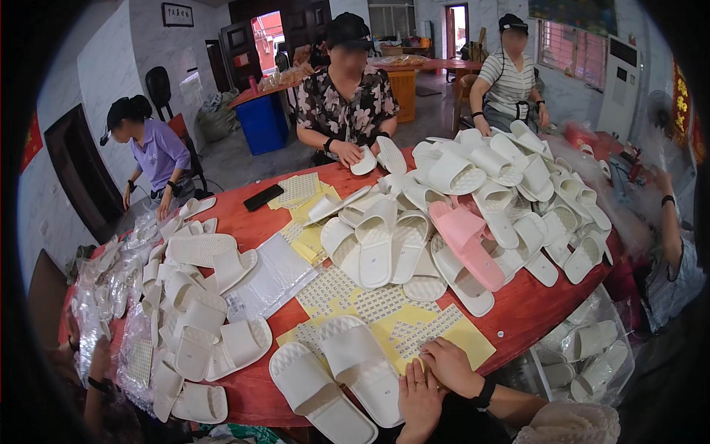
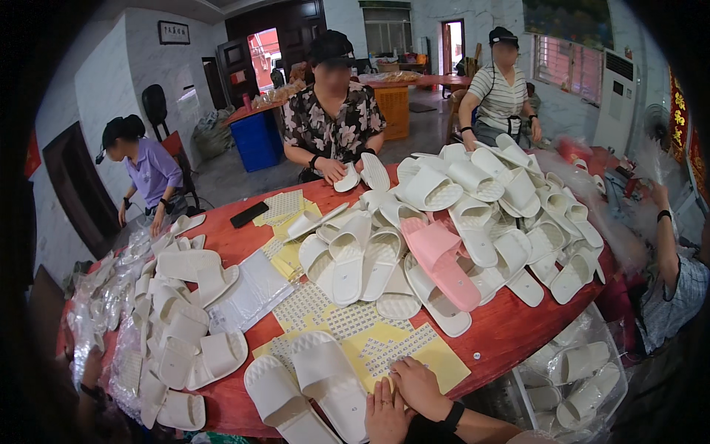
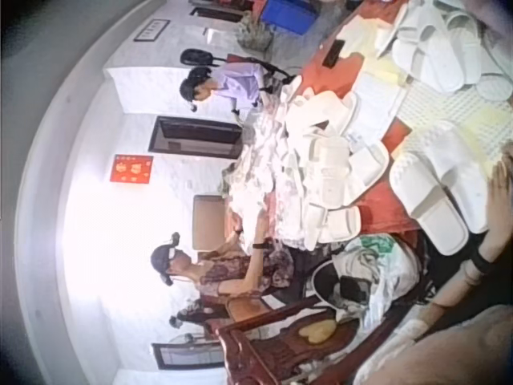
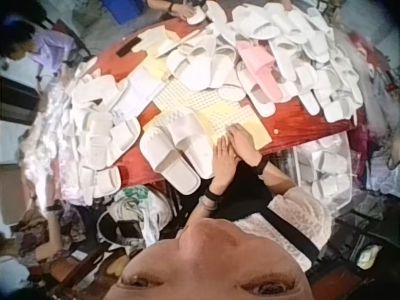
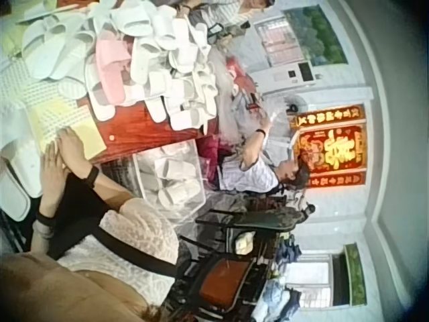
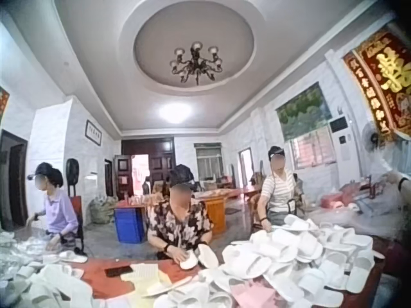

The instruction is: Applying size labels to white slippers at a communal workstation.

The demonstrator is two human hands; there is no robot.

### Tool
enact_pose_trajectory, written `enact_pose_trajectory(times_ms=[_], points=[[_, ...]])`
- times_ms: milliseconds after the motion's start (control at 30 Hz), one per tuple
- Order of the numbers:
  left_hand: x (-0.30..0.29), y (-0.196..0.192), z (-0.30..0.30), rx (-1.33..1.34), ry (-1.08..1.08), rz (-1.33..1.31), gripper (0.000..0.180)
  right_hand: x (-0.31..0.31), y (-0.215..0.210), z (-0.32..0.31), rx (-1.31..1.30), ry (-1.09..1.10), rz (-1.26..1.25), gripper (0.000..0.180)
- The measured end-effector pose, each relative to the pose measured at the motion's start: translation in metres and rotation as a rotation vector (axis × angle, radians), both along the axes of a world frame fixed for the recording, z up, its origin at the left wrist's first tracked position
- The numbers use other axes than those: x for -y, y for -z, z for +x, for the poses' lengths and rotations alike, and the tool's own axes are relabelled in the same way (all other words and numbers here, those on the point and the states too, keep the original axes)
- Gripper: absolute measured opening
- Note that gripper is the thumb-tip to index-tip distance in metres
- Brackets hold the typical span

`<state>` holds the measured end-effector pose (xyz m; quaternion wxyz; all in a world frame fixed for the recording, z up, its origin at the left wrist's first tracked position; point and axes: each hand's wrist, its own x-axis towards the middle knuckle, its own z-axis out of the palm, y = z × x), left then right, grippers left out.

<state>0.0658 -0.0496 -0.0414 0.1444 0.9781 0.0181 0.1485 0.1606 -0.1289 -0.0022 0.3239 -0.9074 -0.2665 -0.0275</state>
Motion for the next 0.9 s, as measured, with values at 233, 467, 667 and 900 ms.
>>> enact_pose_trajectory(times_ms=[233, 467, 667, 900], points=[[-0.0027, 0.0011, 0.0032, 0.001, 0.022, 0.102, 0.06, -0.0052, -0.0041, 0.0037, -0.026, 0.033, -0.006, 0.008], [-0.0021, -0.0005, 0.001, 0.005, 0.001, 0.145, 0.054, -0.0047, -0.0044, 0.0006, -0.089, 0.02, 0.025, 0.011], [0.0005, -0.0018, 0.0017, -0.002, -0.011, 0.105, 0.052, -0.0042, -0.0083, -0.0017, -0.083, 0.006, 0.046, 0.013], [-0.0001, -0.0022, 0.0003, -0.033, -0.008, 0.154, 0.052, -0.0049, -0.0031, -0.0001, -0.077, 0.001, 0.015, 0.011]])
